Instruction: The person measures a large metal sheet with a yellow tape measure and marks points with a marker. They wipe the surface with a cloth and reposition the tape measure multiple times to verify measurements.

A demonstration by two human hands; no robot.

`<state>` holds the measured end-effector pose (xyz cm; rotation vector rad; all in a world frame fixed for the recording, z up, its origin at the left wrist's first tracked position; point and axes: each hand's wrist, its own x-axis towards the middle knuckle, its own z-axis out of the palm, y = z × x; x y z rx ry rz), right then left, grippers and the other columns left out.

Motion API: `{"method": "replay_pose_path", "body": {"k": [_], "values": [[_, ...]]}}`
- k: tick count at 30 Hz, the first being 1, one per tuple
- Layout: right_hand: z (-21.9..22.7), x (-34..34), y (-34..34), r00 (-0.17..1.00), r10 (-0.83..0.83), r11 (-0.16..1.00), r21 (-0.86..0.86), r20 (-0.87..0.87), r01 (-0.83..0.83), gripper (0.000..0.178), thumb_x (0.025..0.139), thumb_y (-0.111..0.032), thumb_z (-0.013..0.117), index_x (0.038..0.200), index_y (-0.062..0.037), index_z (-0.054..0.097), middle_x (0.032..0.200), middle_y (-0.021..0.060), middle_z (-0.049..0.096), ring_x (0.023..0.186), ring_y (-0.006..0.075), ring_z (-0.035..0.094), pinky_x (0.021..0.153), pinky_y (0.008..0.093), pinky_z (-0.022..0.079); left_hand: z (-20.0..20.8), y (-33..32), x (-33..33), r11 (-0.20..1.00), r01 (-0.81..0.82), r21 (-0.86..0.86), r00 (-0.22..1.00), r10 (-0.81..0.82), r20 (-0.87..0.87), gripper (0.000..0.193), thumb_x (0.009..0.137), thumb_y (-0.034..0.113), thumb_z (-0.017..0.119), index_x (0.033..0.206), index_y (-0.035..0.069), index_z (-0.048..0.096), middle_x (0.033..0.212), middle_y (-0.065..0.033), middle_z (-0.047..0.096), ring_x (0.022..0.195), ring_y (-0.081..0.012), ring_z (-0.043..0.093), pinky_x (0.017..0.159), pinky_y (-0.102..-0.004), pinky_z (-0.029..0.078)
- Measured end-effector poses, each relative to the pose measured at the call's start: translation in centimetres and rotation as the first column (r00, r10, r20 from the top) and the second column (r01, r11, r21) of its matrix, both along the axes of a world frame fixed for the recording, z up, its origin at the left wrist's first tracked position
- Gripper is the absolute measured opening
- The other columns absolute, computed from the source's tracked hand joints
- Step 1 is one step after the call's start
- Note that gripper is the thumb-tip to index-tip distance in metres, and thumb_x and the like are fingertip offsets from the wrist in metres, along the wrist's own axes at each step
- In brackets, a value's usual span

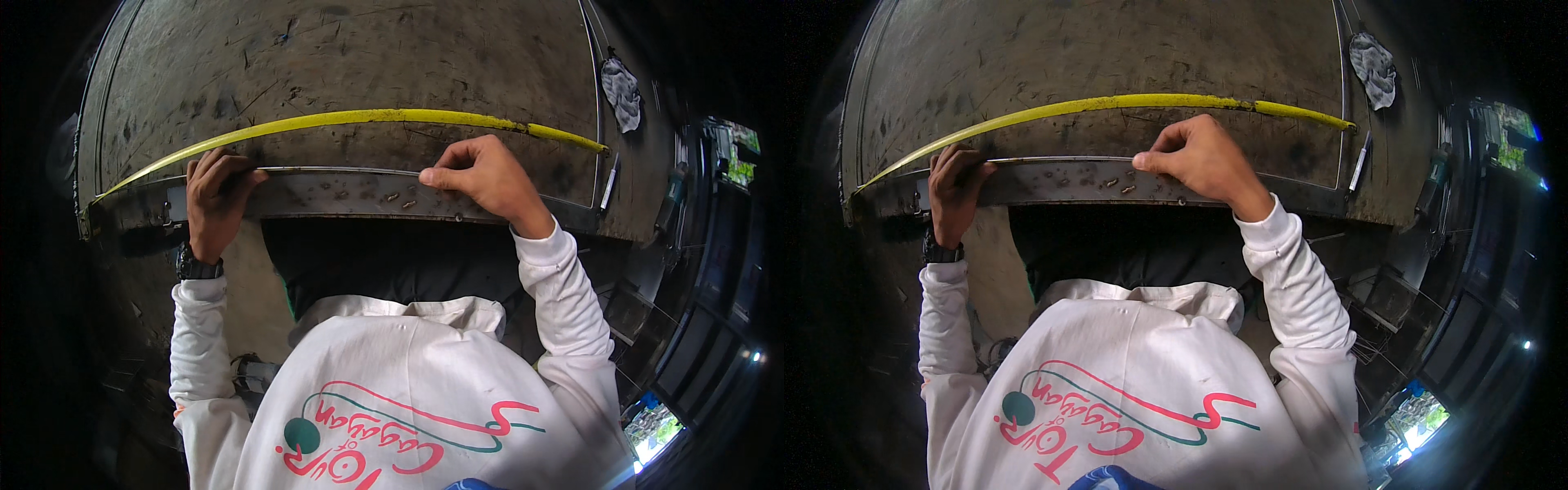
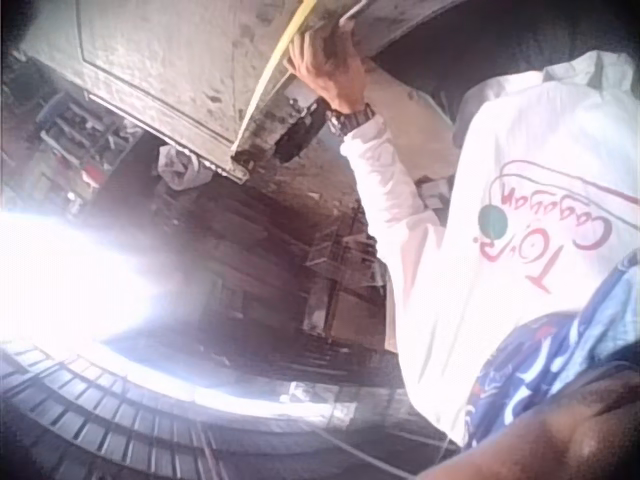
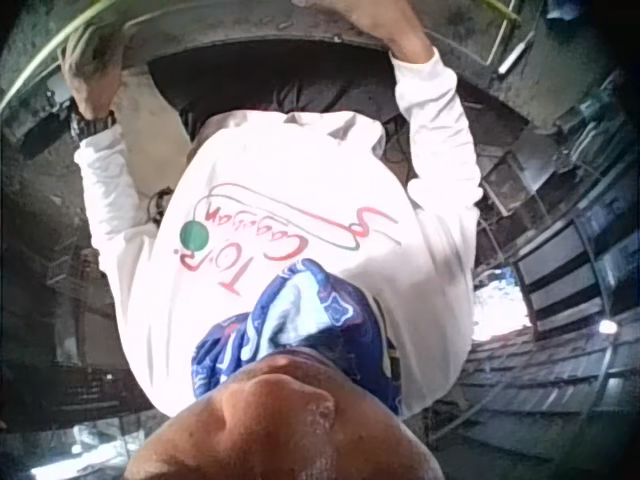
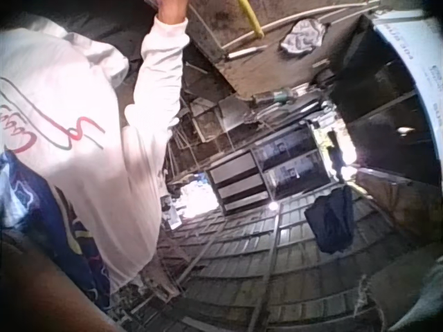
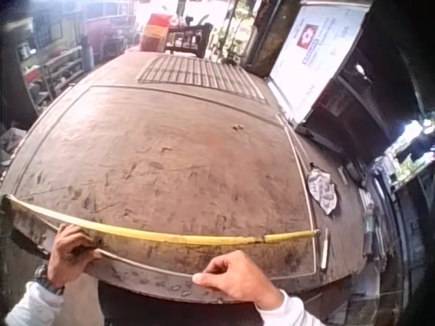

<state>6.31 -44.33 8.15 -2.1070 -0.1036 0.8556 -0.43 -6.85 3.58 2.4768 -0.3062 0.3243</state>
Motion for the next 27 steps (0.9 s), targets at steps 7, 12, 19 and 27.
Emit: {"method": "replay_pose_path", "body": {"k": [7,12,19,27], "values": [[-0.4,0.9,-0.4,0.995,0.054,0.997,0.056,-0.084,-0.049,0.036,0.086,-0.034,0.084,0.089,0.0010,0.082,0.071,0.0099,0.073,0.064,0.0178,0.066,0.065,0.0321,0.050,0.0,-0.3,0.3,1.000,0.011,-0.020,1.000,-0.011,0.009,0.021,0.082,0.020,0.084,0.092,0.007,0.072,0.085,-0.0034,0.065,0.082,-0.0225,0.061,0.081,-0.0343,0.040],[-0.6,0.2,-2.1,0.968,0.138,0.952,0.242,0.212,-0.188,0.020,0.090,-0.017,0.078,0.104,-0.0030,0.082,0.090,0.0117,0.077,0.079,0.0195,0.072,0.071,0.0335,0.057,0.0,-0.1,0.1,1.000,-0.010,-0.014,1.000,0.010,0.005,0.021,0.081,0.019,0.084,0.090,0.007,0.070,0.085,-0.0034,0.064,0.081,-0.0227,0.061,0.081,-0.0344,0.040],[-1.8,-2.0,-3.2,0.481,0.331,0.883,-0.087,0.812,-0.461,0.036,0.082,0.011,0.073,0.113,-0.0060,0.079,0.100,0.0131,0.072,0.087,0.0288,0.075,0.075,0.0346,0.062,0.0,-0.3,0.2,0.999,-0.030,0.011,0.999,0.030,-0.013,0.022,0.077,0.018,0.086,0.090,0.007,0.071,0.084,-0.0043,0.064,0.083,-0.0240,0.062,0.080,-0.0363,0.041],[-0.9,-2.5,-3.0,0.330,0.366,0.874,-0.200,0.870,-0.443,0.053,0.083,0.009,0.065,0.132,-0.0102,0.072,0.093,0.0113,0.069,0.077,0.0269,0.070,0.067,0.0378,0.060,-0.5,0.5,-0.1,0.994,0.005,-0.110,1.000,-0.007,-0.015,0.027,0.073,0.025,0.089,0.085,0.009,0.071,0.082,-0.0080,0.066,0.085,-0.0309,0.065,0.082,-0.0439,0.045]]}}
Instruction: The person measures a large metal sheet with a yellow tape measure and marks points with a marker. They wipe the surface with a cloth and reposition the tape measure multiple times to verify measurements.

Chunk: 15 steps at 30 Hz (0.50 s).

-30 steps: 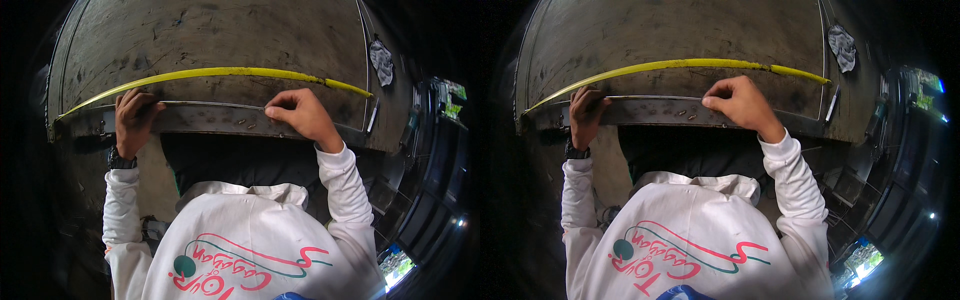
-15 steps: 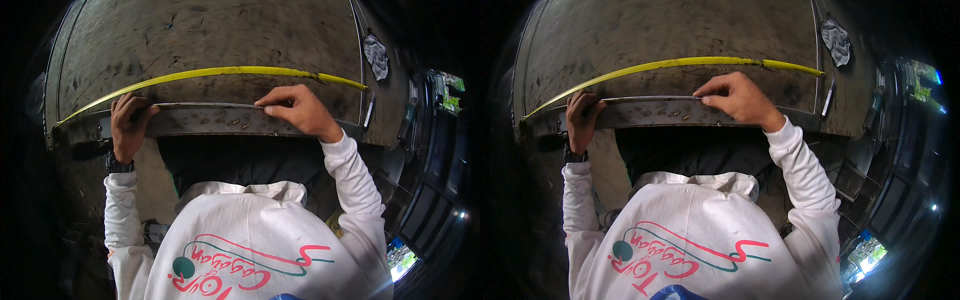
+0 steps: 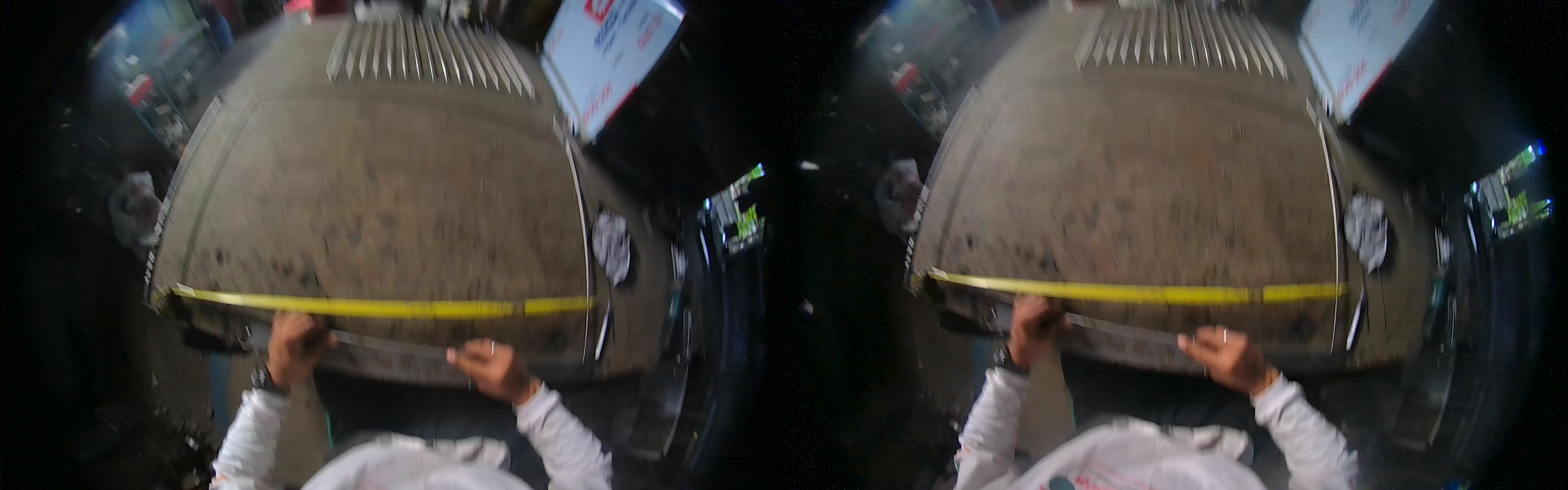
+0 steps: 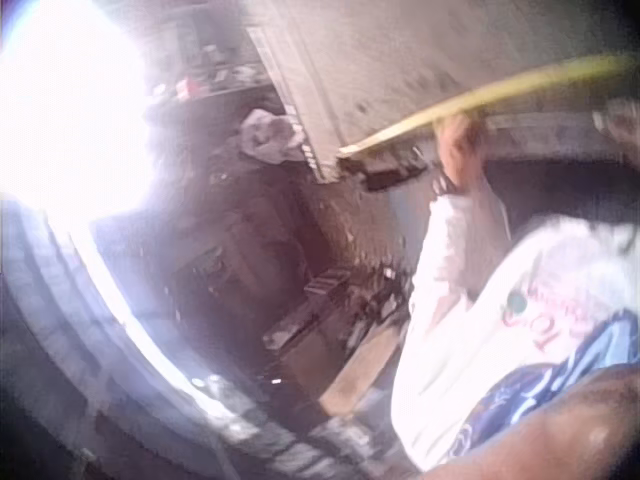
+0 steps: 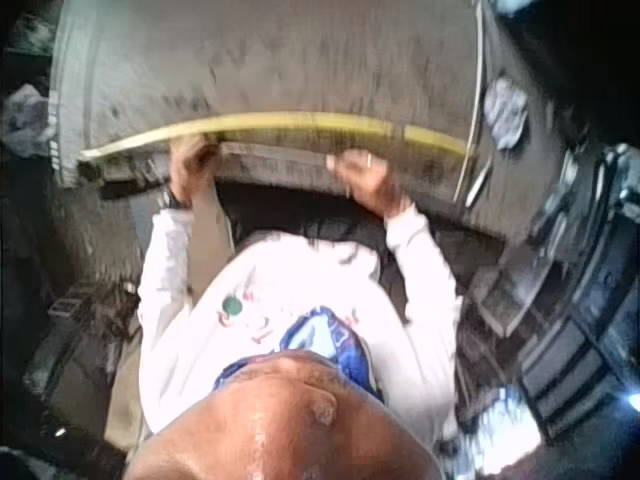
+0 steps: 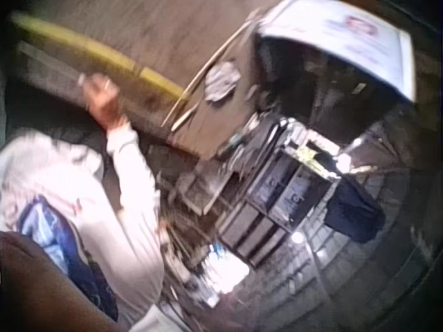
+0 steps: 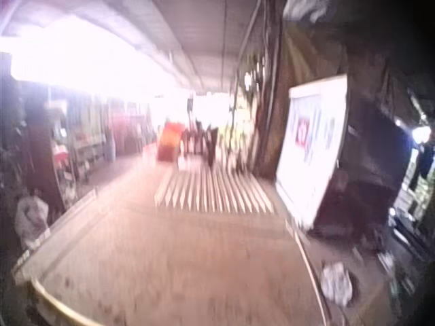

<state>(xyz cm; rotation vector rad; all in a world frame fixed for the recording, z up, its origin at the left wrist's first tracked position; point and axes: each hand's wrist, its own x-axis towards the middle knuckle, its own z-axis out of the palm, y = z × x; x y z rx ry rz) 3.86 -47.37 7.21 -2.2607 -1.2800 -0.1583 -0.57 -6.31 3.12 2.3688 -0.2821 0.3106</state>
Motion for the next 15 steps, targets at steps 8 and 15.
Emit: {"method": "replay_pose_path", "body": {"k": [8,15], "values": [[-0.7,0.0,-0.5,0.995,0.038,0.967,-0.249,-0.092,-0.060,0.072,0.088,0.005,0.064,0.153,-0.0243,0.056,0.095,0.0063,0.064,0.068,0.0192,0.066,0.060,0.0315,0.060,0.7,-0.3,-0.7,0.995,-0.018,0.099,0.997,0.025,-0.072,0.026,0.083,0.037,0.086,0.088,0.013,0.077,0.088,0.0000,0.071,0.092,-0.0219,0.067,0.085,-0.0391,0.043],[-0.7,0.8,-1.9,0.988,0.095,0.993,-0.056,-0.123,-0.102,0.061,0.082,0.004,0.069,0.141,-0.0127,0.064,0.095,0.0073,0.064,0.071,0.0239,0.069,0.064,0.0328,0.062,1.6,-0.5,-0.3,0.996,-0.015,0.093,0.998,0.021,-0.067,0.030,0.084,0.039,0.084,0.087,0.010,0.078,0.087,-0.0009,0.072,0.094,-0.0220,0.067,0.089,-0.0384,0.045]]}}
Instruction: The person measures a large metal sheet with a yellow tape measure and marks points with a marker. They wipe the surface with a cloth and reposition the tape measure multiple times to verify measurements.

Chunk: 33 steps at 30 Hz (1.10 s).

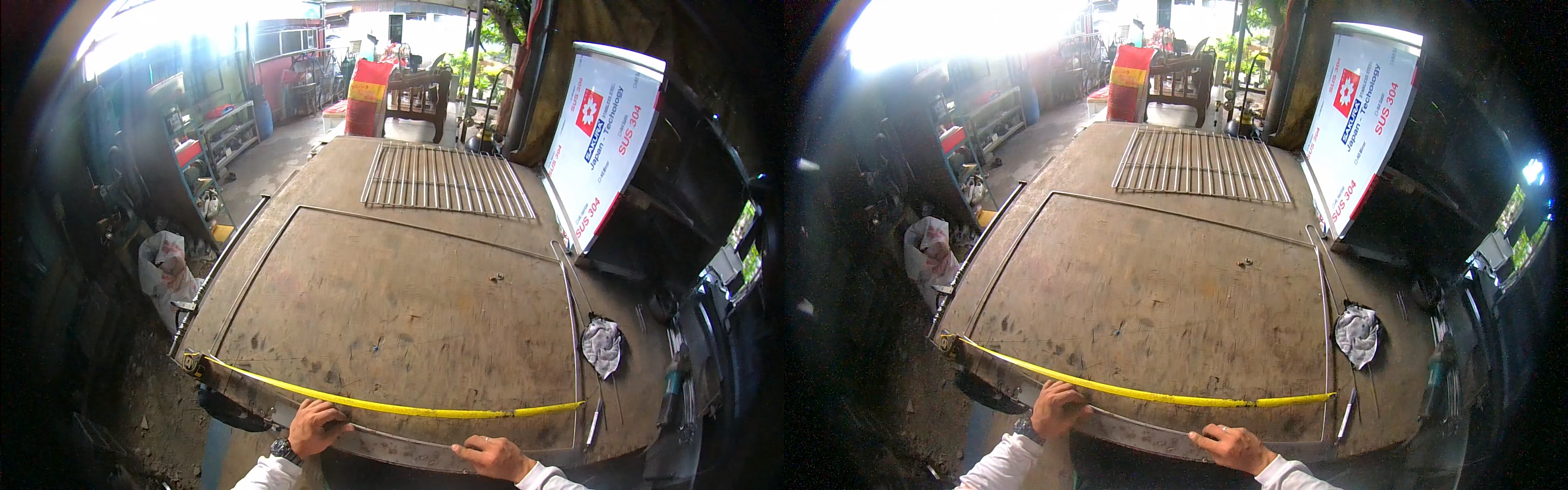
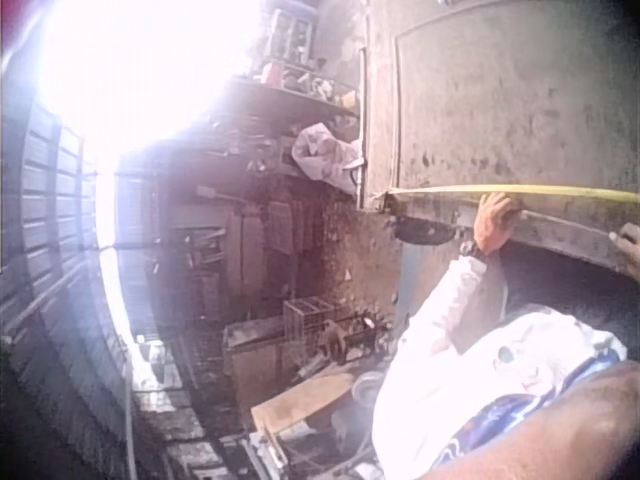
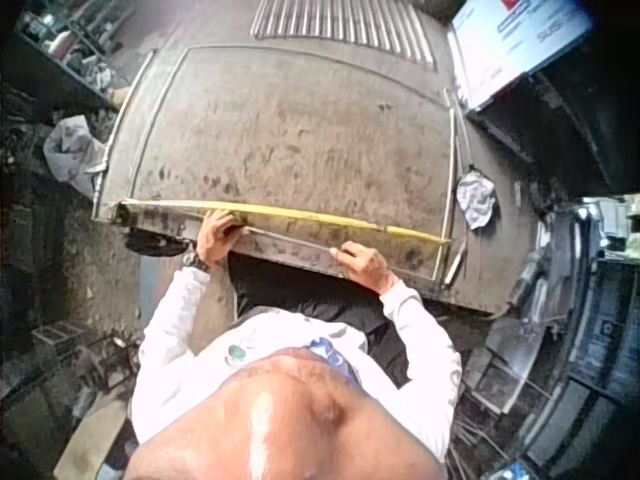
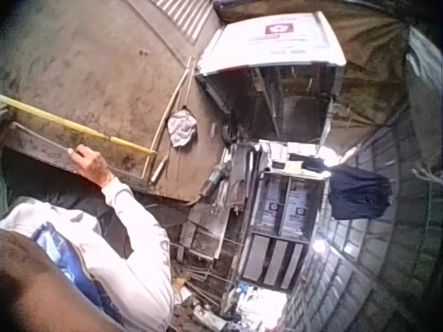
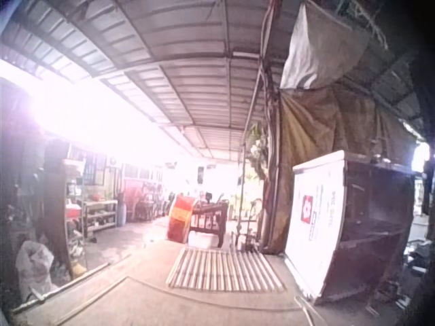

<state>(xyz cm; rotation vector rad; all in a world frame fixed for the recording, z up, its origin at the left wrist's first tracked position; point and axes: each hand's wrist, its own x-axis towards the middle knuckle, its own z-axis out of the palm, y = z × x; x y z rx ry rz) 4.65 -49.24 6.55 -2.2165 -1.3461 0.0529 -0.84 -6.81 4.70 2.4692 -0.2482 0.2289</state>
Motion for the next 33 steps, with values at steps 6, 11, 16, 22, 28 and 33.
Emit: {"method": "replay_pose_path", "body": {"k": [6,11,16,22,28,33], "values": [[-0.3,-0.1,1.4,0.986,-0.015,0.996,-0.084,0.163,0.029,0.069,0.080,-0.003,0.063,0.145,-0.0266,0.062,0.076,0.0053,0.048,0.060,0.0226,0.057,0.050,0.0369,0.050,-1.5,-0.2,0.2,1.000,0.004,0.011,0.999,-0.005,0.054,0.024,0.071,0.024,0.090,0.076,0.009,0.072,0.077,-0.0077,0.065,0.078,-0.0320,0.062,0.076,-0.0458,0.045],[-0.3,0.4,1.2,0.992,-0.022,0.995,-0.094,0.127,0.034,0.070,0.083,0.006,0.060,0.146,-0.0230,0.062,0.076,0.0057,0.049,0.059,0.0232,0.057,0.050,0.0354,0.052,-2.4,0.7,0.1,0.994,-0.022,-0.106,0.998,0.028,0.053,0.025,0.077,0.026,0.087,0.079,0.008,0.070,0.075,-0.0077,0.061,0.077,-0.0295,0.060,0.074,-0.0419,0.042],[-0.6,-0.2,-2.3,0.983,-0.050,0.994,-0.092,0.176,0.067,0.075,0.078,0.010,0.067,0.145,-0.0222,0.064,0.089,0.0054,0.063,0.069,0.0219,0.067,0.057,0.0346,0.058,-1.1,-0.3,0.6,1.000,-0.014,0.022,0.997,0.012,0.078,0.022,0.077,0.021,0.086,0.085,0.008,0.070,0.082,-0.0027,0.063,0.082,-0.0251,0.060,0.079,-0.0378,0.039],[-0.8,-0.5,-2.4,0.985,-0.041,0.985,-0.161,0.167,0.068,0.072,0.088,0.004,0.065,0.152,-0.0292,0.057,0.088,0.0049,0.055,0.060,0.0191,0.060,0.054,0.0319,0.056,-1.3,0.0,0.3,0.999,-0.026,0.021,1.000,0.025,0.014,0.021,0.078,0.020,0.086,0.087,0.008,0.070,0.082,-0.0026,0.063,0.082,-0.0243,0.060,0.080,-0.0378,0.039],[0.6,-0.1,-0.1,0.998,-0.057,0.952,-0.301,-0.016,0.049,0.079,0.091,-0.002,0.064,0.158,-0.0401,0.046,0.079,0.0075,0.055,0.054,0.0184,0.055,0.051,0.0323,0.052,-0.6,-0.3,0.5,0.999,-0.002,0.048,0.999,-0.001,0.051,0.021,0.078,0.019,0.085,0.088,0.008,0.070,0.082,-0.0033,0.062,0.080,-0.0248,0.061,0.082,-0.0375,0.039],[1.1,0.2,0.3,0.994,-0.061,0.937,-0.347,-0.093,0.025,0.084,0.091,-0.001,0.064,0.159,-0.0444,0.043,0.073,0.0051,0.049,0.053,0.0202,0.053,0.049,0.0352,0.048,-0.6,-0.2,0.4,0.999,-0.020,0.035,1.000,0.020,0.005,0.020,0.078,0.016,0.085,0.088,0.007,0.070,0.082,-0.0032,0.063,0.081,-0.0247,0.061,0.082,-0.0367,0.040]]}}
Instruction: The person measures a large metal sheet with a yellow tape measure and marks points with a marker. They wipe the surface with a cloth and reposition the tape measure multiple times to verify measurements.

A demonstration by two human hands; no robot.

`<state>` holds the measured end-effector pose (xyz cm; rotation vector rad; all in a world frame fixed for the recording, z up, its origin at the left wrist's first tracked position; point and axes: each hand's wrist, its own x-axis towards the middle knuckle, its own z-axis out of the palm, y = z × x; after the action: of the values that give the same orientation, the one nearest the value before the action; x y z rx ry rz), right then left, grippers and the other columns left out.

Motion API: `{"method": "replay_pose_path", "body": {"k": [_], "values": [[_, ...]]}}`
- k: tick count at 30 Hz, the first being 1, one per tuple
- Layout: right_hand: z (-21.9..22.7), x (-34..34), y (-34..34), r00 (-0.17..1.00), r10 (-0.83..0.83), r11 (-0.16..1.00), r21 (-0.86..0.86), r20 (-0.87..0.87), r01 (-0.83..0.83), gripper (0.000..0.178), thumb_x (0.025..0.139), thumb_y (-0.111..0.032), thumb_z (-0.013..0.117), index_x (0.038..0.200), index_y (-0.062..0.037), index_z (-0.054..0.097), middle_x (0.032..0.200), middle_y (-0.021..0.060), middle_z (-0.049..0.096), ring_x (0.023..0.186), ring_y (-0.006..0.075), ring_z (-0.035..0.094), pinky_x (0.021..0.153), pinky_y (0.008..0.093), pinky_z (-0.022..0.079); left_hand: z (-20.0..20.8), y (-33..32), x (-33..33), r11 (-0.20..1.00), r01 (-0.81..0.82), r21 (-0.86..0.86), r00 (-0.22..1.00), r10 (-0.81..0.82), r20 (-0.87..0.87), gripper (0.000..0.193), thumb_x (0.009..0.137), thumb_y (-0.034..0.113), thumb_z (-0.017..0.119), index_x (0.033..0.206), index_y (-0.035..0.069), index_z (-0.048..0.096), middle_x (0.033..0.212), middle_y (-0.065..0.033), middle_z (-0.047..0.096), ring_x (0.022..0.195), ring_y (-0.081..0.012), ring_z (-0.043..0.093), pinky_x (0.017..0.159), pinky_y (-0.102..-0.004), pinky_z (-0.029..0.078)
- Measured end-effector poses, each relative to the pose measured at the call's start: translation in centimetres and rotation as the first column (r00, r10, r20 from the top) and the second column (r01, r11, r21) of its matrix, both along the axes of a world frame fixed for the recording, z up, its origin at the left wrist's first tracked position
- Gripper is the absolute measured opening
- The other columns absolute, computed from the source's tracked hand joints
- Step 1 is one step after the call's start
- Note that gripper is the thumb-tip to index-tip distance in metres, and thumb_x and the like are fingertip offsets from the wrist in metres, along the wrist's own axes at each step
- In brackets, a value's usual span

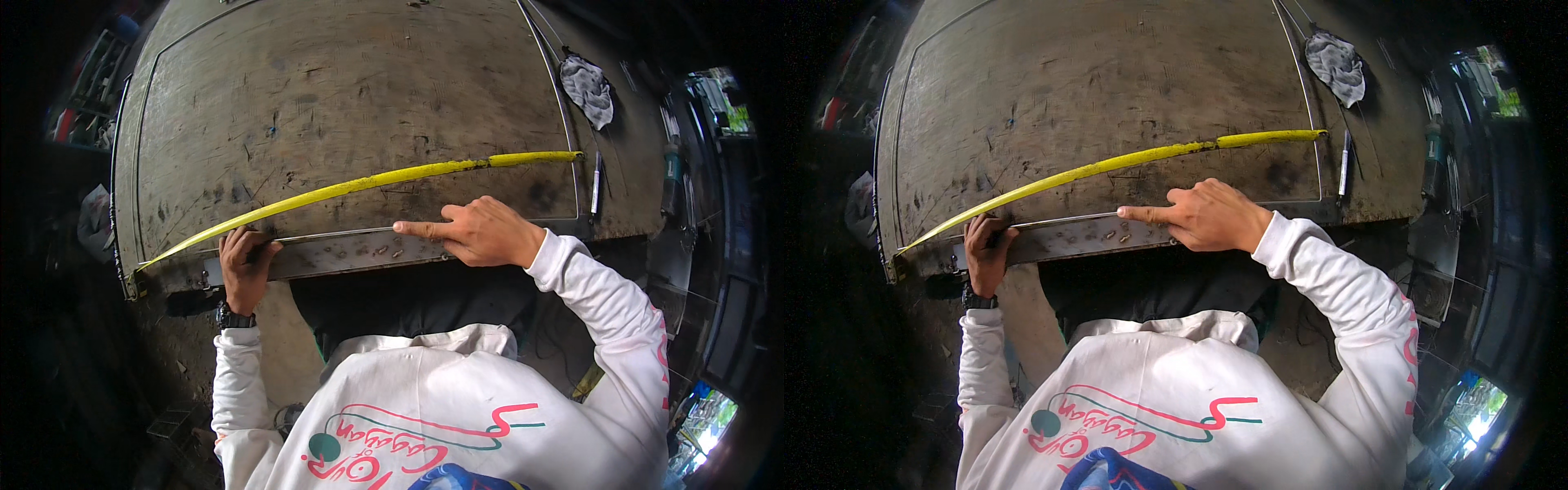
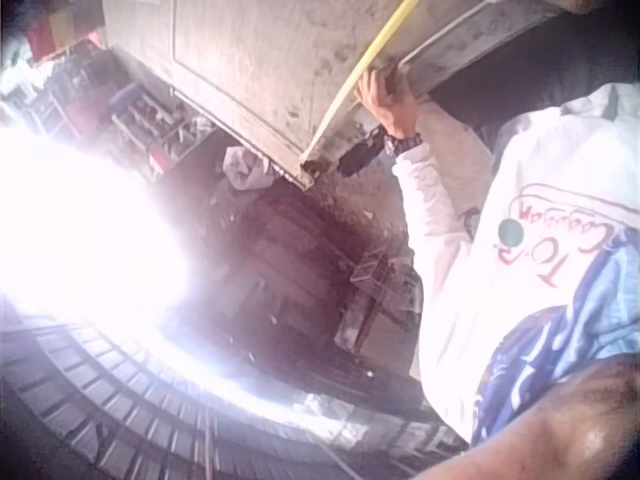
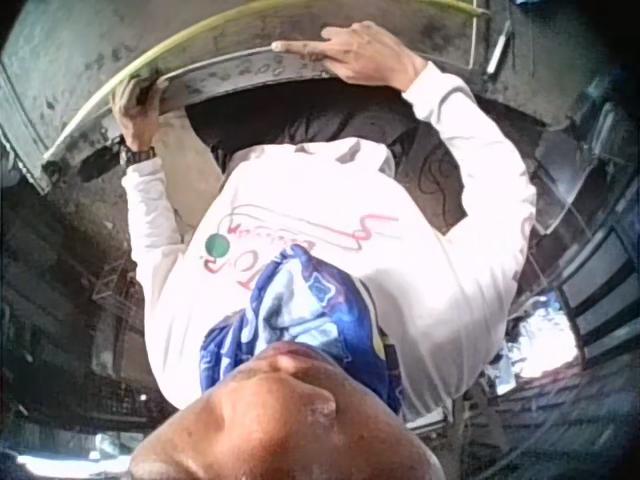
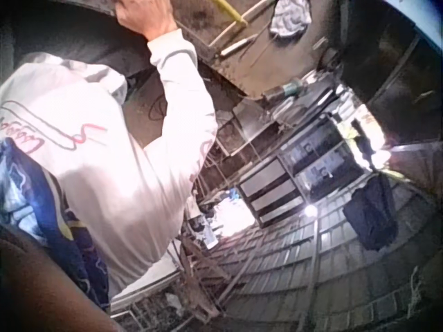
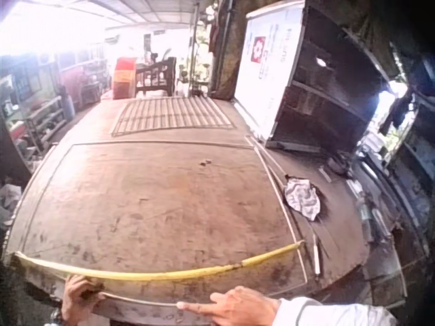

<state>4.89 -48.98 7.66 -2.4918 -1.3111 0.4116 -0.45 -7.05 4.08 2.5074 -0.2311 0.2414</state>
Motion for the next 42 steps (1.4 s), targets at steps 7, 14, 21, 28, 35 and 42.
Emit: {"method": "replay_pose_path", "body": {"k": [7,14,21,28,35,42], "values": [[-0.3,-0.6,-5.9,0.998,-0.045,0.994,0.106,0.049,0.040,0.067,0.081,0.010,0.064,0.137,-0.0270,0.069,0.081,0.0062,0.060,0.066,0.0241,0.065,0.058,0.0371,0.055,-0.5,0.4,-0.1,1.000,-0.015,-0.025,1.000,0.014,-0.024,0.022,0.078,0.016,0.083,0.086,0.005,0.066,0.084,-0.0064,0.062,0.081,-0.0268,0.060,0.083,-0.0369,0.040],[3.1,-3.2,-16.8,0.781,-0.456,0.802,0.183,-0.427,0.568,0.030,0.087,0.003,0.065,0.115,-0.0029,0.073,0.105,0.0136,0.073,0.100,0.0270,0.073,0.086,0.0367,0.057,-0.9,0.2,0.1,0.999,-0.008,-0.047,1.000,0.008,-0.020,0.020,0.080,0.015,0.082,0.088,0.004,0.067,0.085,-0.0074,0.061,0.083,-0.0290,0.058,0.084,-0.0376,0.041],[1.6,-1.1,-8.1,0.760,-0.410,0.817,0.167,-0.504,0.552,0.028,0.094,-0.024,0.073,0.110,-0.0010,0.075,0.103,0.0149,0.077,0.094,0.0286,0.075,0.084,0.0397,0.057,-0.8,0.1,0.0,0.999,-0.022,-0.028,1.000,0.022,0.004,0.019,0.080,0.013,0.081,0.087,0.004,0.066,0.083,-0.0074,0.061,0.082,-0.0280,0.057,0.084,-0.0369,0.041],[1.4,0.6,-2.9,0.607,-0.575,0.739,-0.031,-0.548,0.673,0.038,0.090,-0.036,0.078,0.091,0.0015,0.078,0.084,0.0186,0.075,0.077,0.0270,0.073,0.075,0.0391,0.054,-0.6,0.1,0.1,1.000,-0.023,-0.015,1.000,0.023,-0.017,0.021,0.079,0.015,0.082,0.086,0.004,0.065,0.081,-0.0074,0.059,0.081,-0.0278,0.056,0.084,-0.0369,0.041],[6.1,-4.3,1.3,0.834,-0.252,0.617,0.582,-0.492,0.530,0.020,0.090,-0.011,0.071,0.107,-0.0004,0.075,0.120,0.0172,0.072,0.108,0.0332,0.070,0.095,0.0446,0.055,-0.1,0.2,-0.2,0.999,-0.029,0.018,0.999,0.030,-0.045,0.021,0.079,0.016,0.083,0.087,0.005,0.067,0.082,-0.0059,0.061,0.081,-0.0267,0.059,0.082,-0.0372,0.041],[11.6,-8.4,6.2,0.487,0.844,0.052,0.939,-0.222,0.339,0.049,0.099,-0.046,0.066,0.113,0.0002,0.077,0.119,0.0250,0.070,0.105,0.0359,0.068,0.090,0.0445,0.052,-0.6,0.1,0.0,1.000,-0.017,-0.022,1.000,0.017,-0.007,0.020,0.080,0.017,0.084,0.086,0.006,0.069,0.083,-0.0043,0.064,0.080,-0.0240,0.061,0.083,-0.0357,0.040]]}}
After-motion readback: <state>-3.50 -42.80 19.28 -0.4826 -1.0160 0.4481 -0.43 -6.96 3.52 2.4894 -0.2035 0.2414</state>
